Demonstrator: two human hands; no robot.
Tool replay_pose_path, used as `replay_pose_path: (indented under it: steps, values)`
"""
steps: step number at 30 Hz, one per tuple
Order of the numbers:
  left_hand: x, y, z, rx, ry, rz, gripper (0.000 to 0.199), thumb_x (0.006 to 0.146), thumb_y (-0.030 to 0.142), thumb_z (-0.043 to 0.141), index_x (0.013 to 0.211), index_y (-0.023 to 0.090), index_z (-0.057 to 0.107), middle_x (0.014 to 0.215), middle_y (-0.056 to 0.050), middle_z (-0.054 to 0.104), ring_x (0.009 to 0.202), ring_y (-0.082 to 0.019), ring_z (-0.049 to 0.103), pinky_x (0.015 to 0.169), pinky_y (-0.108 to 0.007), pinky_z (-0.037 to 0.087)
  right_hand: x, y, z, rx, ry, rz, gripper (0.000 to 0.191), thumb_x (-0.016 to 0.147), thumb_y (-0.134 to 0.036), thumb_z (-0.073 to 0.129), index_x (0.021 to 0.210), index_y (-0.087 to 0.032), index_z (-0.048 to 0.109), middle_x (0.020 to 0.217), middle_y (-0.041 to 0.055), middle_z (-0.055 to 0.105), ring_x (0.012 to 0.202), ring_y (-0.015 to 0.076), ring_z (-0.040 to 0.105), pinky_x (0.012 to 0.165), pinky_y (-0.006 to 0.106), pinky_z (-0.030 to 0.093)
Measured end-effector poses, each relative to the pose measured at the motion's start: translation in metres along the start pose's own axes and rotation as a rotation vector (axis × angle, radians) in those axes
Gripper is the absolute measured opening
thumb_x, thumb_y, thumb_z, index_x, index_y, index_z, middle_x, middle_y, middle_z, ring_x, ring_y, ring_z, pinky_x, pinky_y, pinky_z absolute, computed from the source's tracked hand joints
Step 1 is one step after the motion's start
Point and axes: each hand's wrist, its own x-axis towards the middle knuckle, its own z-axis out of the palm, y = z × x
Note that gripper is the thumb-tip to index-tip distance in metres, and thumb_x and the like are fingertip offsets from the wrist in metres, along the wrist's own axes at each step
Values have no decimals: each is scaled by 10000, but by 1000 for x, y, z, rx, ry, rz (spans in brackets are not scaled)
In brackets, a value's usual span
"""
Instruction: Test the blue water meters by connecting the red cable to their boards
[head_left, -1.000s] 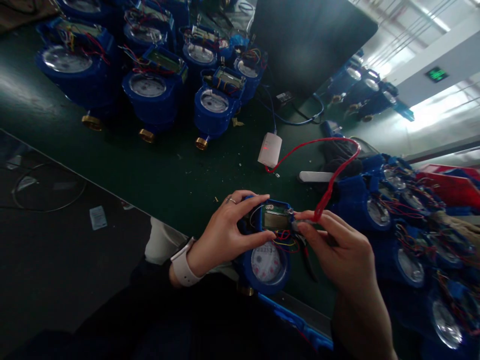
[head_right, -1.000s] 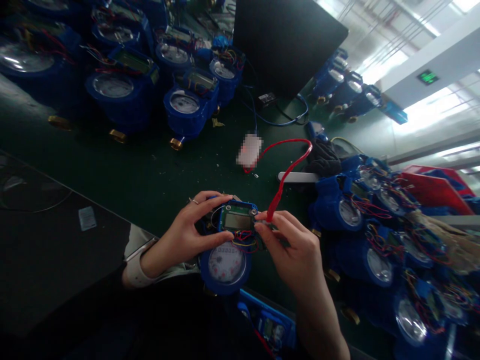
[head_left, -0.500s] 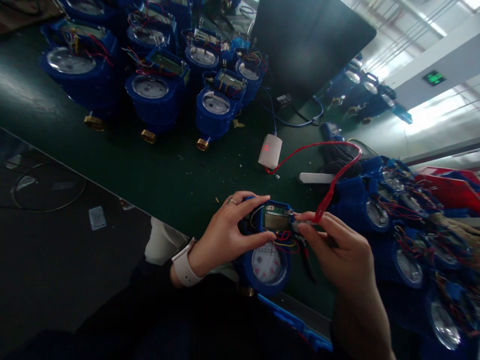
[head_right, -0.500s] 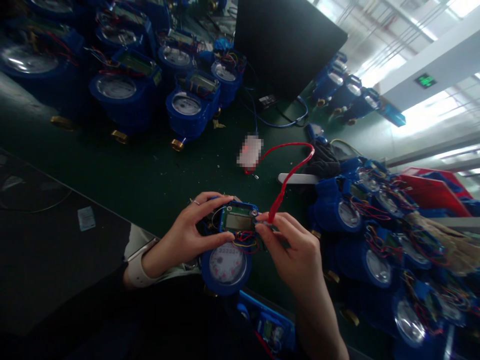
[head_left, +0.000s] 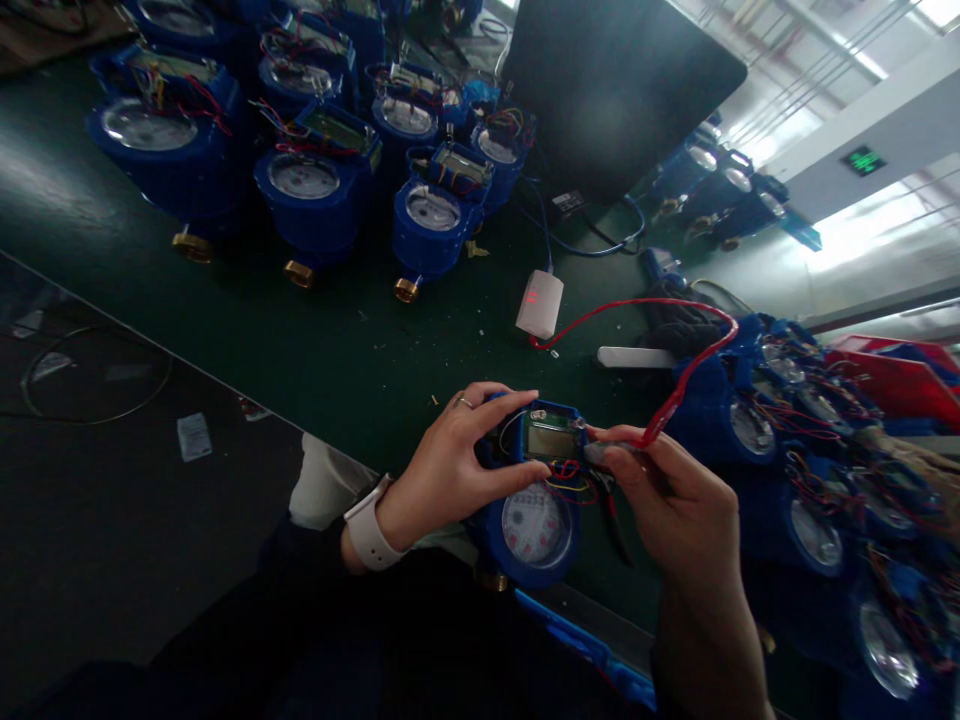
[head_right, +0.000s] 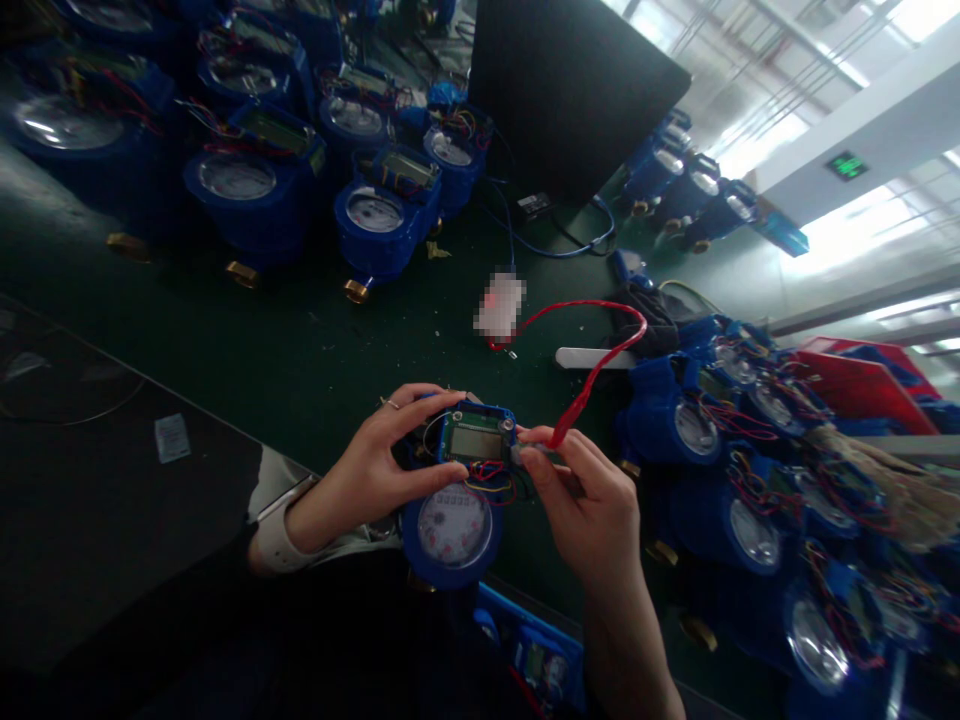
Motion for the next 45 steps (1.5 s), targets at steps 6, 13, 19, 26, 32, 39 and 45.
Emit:
replay_pose_path:
  steps: [6,13,19,26,32,39,45]
  values:
    - [-1,-1,0,4,-1,2,563,793,407,765,1300,265,568,1269,-85,557,1191,-267,544,1026,-429,461,0,-2,0,-14,-8,1,92,907,-246,636,968,-240,705,940,32,742,771,190,717,588,262,637]
    - [-1,0,-1,-9,6,-2,556,793,396,767,1294,253,572,1264,-89,555,1189,-267,544,1030,-436,457,-6,1,0,-73,10,-23,107,932,-258,623,1007,-241,698,987,30,740,798,174,707,634,246,598]
    - [-1,-2,-1,-6,7,1,553,793,389,766,1292,251,572,1263,-91,556,1194,-268,537,1031,-439,452,-11,0,2,-152,56,-66,99,935,-253,625,999,-229,697,960,40,741,761,185,693,607,273,559]
    - [-1,-4,-1,-6,15,7,560,794,403,765,1301,271,566,1267,-85,552,1195,-265,538,1034,-439,454,-10,-2,3,-126,66,-67,90,928,-241,634,986,-239,702,935,22,743,748,167,700,597,236,578]
    - [-1,-1,-1,-6,13,3,568,787,383,774,1296,226,576,1260,-98,557,1193,-268,540,1031,-430,453,-3,-4,0,-65,-8,-21,101,927,-252,628,996,-250,703,962,8,739,785,149,704,617,197,605]
    - [0,1,-1,1,6,-7,564,789,383,774,1296,236,575,1267,-96,558,1199,-269,537,1033,-436,451,3,-9,-2,-84,-35,-14,98,920,-251,621,973,-238,702,921,4,734,718,135,697,583,189,606]
    - [0,0,0,-5,6,2,571,787,375,777,1297,218,576,1268,-99,557,1200,-268,535,1035,-425,446,2,-9,-2,-73,-30,-18,106,915,-246,620,976,-224,704,917,23,737,705,153,698,558,212,613]
